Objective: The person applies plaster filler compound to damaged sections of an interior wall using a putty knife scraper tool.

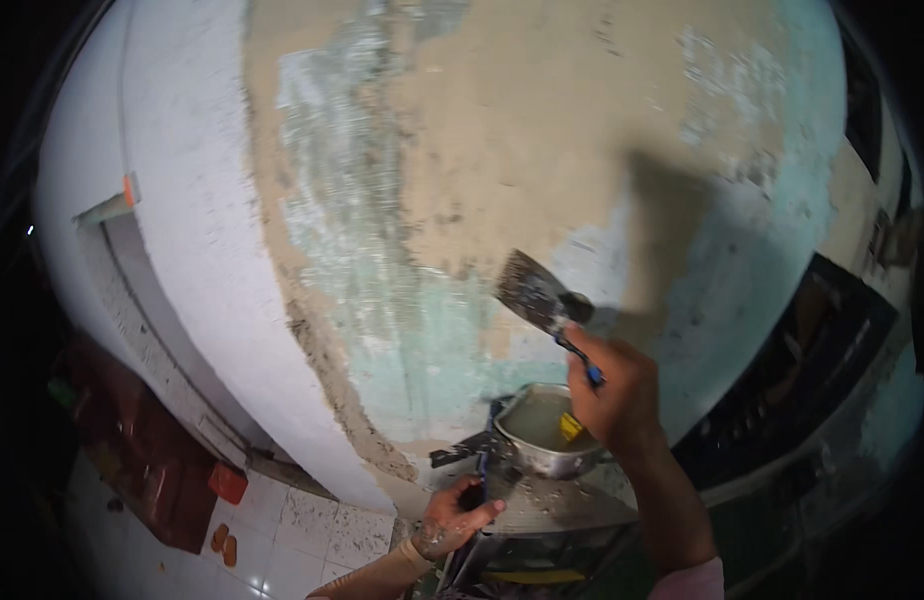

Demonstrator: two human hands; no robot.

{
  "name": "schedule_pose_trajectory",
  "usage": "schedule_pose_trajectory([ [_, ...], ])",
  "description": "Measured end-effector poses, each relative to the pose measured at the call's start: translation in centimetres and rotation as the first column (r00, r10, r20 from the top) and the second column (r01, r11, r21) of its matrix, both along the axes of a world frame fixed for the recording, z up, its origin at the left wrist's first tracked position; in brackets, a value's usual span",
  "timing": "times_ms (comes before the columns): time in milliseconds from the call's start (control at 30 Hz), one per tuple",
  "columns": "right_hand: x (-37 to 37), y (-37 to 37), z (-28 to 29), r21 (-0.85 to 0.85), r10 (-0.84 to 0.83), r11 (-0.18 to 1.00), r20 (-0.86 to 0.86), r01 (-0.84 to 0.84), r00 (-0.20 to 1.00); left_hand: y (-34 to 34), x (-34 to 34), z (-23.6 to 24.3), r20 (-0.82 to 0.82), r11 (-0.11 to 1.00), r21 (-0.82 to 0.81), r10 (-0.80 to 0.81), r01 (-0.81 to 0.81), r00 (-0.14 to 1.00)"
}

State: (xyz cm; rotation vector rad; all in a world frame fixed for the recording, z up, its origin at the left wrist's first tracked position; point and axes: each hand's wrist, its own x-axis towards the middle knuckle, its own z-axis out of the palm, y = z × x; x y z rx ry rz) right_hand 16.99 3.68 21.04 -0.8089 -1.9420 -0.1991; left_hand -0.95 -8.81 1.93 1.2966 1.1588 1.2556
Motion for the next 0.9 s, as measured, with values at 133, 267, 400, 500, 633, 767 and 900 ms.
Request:
schedule_pose_trajectory([
  [133, 0.1, 0.1, -0.4, -0.003, 0.080, 0.997, -0.034, -0.080, 0.996, 0.0, -0.5, 0.7, 0.112, 1.000, 0.000, 0.023, -0.023, 0.993],
  [267, -0.2, 0.1, 0.3, -0.075, 0.040, 0.996, -0.044, -0.043, 0.998, -0.2, 0.3, 0.6, 0.071, 0.999, -0.045, 0.031, -0.028, 0.997],
  [400, -1.6, -0.5, -0.1, -0.017, 0.099, 0.995, -0.076, -0.100, 0.992, -0.7, -0.2, 0.1, 0.087, 0.997, -0.044, 0.060, -0.056, 0.994],
  [500, 0.2, -0.5, 0.2, -0.097, 0.041, 0.994, -0.032, -0.044, 0.999, -0.3, 0.6, 0.3, 0.166, 0.999, -0.028, 0.035, -0.030, 0.985],
  [633, -3.0, -0.3, 0.7, 0.010, 0.058, 0.998, -0.030, -0.058, 0.998, -0.7, -0.1, 1.0, -0.020, 0.998, -0.041, 0.056, -0.057, 0.998],
  [767, -0.3, -0.3, -0.3, -0.082, 0.040, 0.996, -0.008, -0.040, 0.999, -0.2, 0.1, -0.7, 0.032, 0.996, -0.047, 0.083, -0.082, 0.996],
  [900, -0.3, -0.7, -0.3, -0.102, -0.008, 0.995, -0.099, -0.002, 0.995, -0.2, 0.3, 0.1, 0.073, 0.992, -0.011, 0.123, -0.122, 0.990],
])
